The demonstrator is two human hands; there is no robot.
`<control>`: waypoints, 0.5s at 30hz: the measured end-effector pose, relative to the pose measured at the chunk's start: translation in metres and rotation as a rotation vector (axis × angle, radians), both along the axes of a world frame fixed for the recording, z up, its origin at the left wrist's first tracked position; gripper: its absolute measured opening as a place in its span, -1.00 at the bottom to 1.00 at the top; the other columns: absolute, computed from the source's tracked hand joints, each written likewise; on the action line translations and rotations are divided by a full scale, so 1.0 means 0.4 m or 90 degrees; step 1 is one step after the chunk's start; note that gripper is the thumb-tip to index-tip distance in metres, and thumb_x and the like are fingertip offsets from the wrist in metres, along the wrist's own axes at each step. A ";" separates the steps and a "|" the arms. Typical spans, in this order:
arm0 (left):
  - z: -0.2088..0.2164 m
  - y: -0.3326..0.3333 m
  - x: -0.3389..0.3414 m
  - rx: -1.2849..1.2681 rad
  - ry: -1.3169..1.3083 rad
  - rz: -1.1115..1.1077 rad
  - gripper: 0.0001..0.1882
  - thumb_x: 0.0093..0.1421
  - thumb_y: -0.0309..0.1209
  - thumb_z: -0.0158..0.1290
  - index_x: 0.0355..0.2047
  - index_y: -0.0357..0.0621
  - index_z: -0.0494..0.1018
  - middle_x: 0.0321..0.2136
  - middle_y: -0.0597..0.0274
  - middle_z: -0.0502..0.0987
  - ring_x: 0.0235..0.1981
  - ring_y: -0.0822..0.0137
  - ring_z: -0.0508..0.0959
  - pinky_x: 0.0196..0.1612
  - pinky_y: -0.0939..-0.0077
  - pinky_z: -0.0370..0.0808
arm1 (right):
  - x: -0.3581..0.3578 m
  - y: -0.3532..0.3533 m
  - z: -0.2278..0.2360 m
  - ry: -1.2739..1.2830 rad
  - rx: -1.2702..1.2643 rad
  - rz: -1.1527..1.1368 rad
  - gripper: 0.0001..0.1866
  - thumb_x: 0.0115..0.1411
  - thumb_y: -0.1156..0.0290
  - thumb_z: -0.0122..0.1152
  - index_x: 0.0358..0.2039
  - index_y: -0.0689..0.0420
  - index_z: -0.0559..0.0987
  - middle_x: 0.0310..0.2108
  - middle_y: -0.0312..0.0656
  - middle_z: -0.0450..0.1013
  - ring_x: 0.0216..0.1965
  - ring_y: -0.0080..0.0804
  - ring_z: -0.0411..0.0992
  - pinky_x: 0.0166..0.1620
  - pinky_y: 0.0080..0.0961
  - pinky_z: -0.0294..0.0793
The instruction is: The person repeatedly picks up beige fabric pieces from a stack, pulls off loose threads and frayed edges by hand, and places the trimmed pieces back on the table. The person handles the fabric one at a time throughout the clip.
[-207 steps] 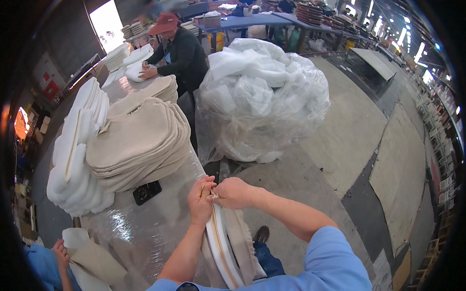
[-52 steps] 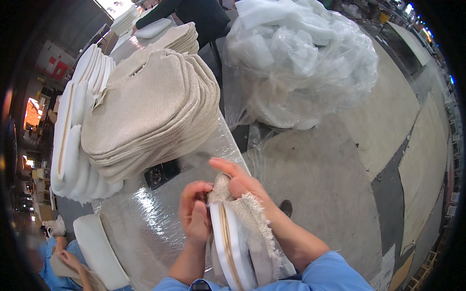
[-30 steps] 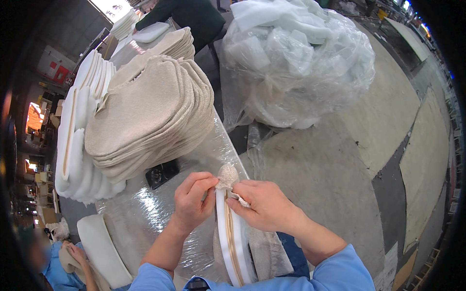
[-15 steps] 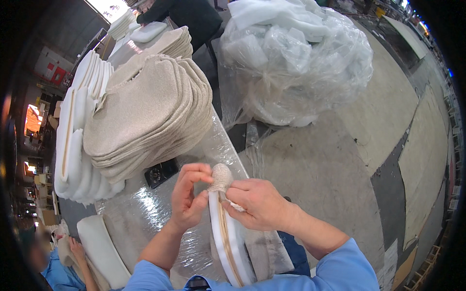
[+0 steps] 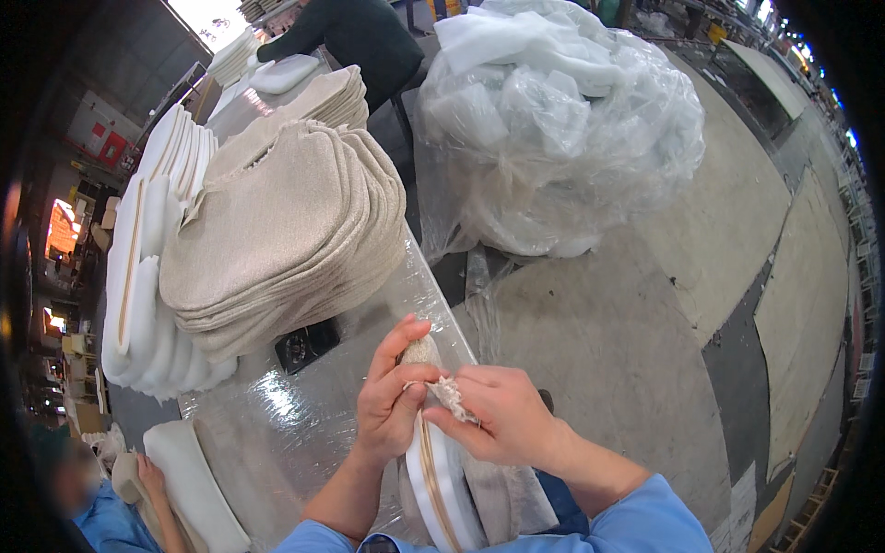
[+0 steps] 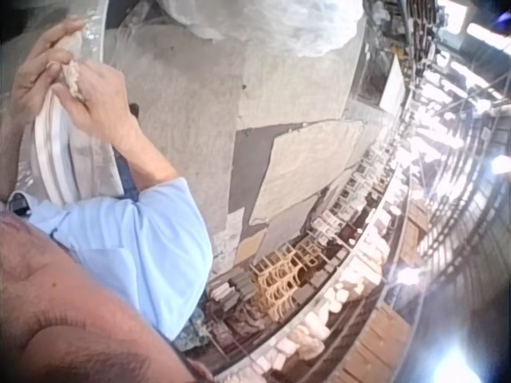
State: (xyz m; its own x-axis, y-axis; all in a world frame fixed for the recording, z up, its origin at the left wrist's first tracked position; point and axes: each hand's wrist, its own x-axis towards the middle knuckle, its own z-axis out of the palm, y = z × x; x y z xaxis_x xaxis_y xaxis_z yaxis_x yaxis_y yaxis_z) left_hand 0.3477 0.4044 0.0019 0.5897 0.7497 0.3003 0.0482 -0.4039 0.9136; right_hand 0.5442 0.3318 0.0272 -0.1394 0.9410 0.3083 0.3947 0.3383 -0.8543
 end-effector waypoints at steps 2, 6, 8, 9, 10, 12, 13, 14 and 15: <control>-0.014 -0.022 0.002 -0.020 -0.046 0.044 -0.85 0.42 -0.51 0.07 -0.22 -0.19 0.66 0.35 0.00 0.33 0.51 -0.11 0.17 0.50 0.03 0.11 | 0.024 0.008 -0.011 0.095 -0.018 0.083 -0.68 0.36 0.29 0.34 -0.47 0.19 0.50 -0.54 -0.19 0.38 -0.54 -0.19 0.40 -0.45 -0.29 0.38; -0.019 -0.074 0.006 -0.016 -0.060 0.142 -0.67 0.53 -0.26 0.01 -0.33 -0.19 0.60 0.23 0.04 0.29 0.47 -0.01 0.18 0.46 0.07 0.13 | 0.021 0.089 -0.153 0.680 -0.086 0.078 -0.56 0.54 0.14 0.08 -0.39 0.22 0.57 -0.40 -0.19 0.55 -0.38 -0.32 0.50 -0.24 -0.37 0.50; -0.009 -0.081 0.025 -0.025 -0.064 0.134 -0.64 0.53 -0.21 0.01 -0.34 -0.17 0.60 0.21 0.05 0.27 0.43 0.01 0.20 0.44 0.08 0.14 | -0.012 0.166 -0.276 0.621 -0.191 -0.022 -0.47 0.59 0.06 -0.10 -0.26 0.26 0.62 -0.24 -0.14 0.60 -0.20 -0.34 0.54 -0.07 -0.38 0.51; -0.005 -0.089 0.024 -0.037 -0.059 0.135 -0.62 0.52 -0.19 0.00 -0.35 -0.16 0.60 0.19 0.06 0.26 0.41 0.03 0.22 0.43 0.09 0.15 | -0.041 0.190 -0.316 0.595 -0.253 -0.071 -0.40 0.62 0.02 -0.20 -0.20 0.28 0.64 -0.16 -0.11 0.63 -0.12 -0.35 0.56 0.01 -0.38 0.52; -0.005 -0.094 0.020 -0.036 -0.061 0.152 -0.62 0.53 -0.18 0.00 -0.35 -0.14 0.60 0.19 0.07 0.26 0.40 0.04 0.22 0.42 0.08 0.16 | -0.074 0.191 -0.335 0.601 -0.266 -0.025 -0.36 0.61 -0.05 -0.21 -0.14 0.29 0.64 -0.11 -0.10 0.62 -0.05 -0.31 0.55 0.06 -0.37 0.50; -0.009 -0.100 0.009 -0.030 -0.065 0.187 -0.60 0.53 -0.15 -0.02 -0.36 -0.10 0.61 0.18 0.09 0.26 0.37 0.05 0.24 0.42 0.08 0.16 | -0.136 0.176 -0.344 0.611 -0.287 0.070 -0.25 0.59 -0.17 -0.25 -0.03 0.32 0.64 -0.01 -0.07 0.61 0.07 -0.25 0.54 0.17 -0.36 0.46; -0.008 -0.097 0.006 -0.022 -0.064 0.185 -0.60 0.53 -0.14 -0.02 -0.36 -0.08 0.61 0.16 0.10 0.26 0.35 0.07 0.24 0.42 0.08 0.16 | -0.137 0.178 -0.348 0.591 -0.234 0.078 -0.23 0.56 -0.22 -0.23 -0.03 0.31 0.64 -0.01 -0.07 0.61 0.08 -0.22 0.54 0.19 -0.34 0.45; -0.012 -0.099 -0.005 -0.022 -0.057 0.193 -0.60 0.54 -0.12 -0.01 -0.36 -0.06 0.62 0.13 0.11 0.26 0.33 0.09 0.25 0.41 0.08 0.16 | -0.144 0.181 -0.308 0.576 -0.195 0.091 -0.21 0.54 -0.26 -0.21 -0.03 0.31 0.64 -0.02 -0.07 0.61 0.09 -0.18 0.54 0.21 -0.31 0.44; -0.014 -0.103 -0.012 -0.023 -0.054 0.197 -0.60 0.54 -0.11 -0.01 -0.36 -0.04 0.62 0.11 0.12 0.25 0.31 0.10 0.26 0.41 0.09 0.17 | -0.147 0.178 -0.273 0.556 -0.153 0.099 -0.18 0.51 -0.31 -0.19 -0.03 0.30 0.64 -0.02 -0.07 0.60 0.09 -0.15 0.53 0.22 -0.28 0.44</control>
State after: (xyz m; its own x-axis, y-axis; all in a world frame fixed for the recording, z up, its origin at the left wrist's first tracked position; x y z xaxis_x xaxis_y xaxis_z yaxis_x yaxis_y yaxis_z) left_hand 0.3429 0.3630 -0.0039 0.3065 0.9004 0.3089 0.0862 -0.3494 0.9330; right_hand 0.4855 0.4029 -0.0818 -0.0798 0.9835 0.1625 -0.4596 0.1083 -0.8815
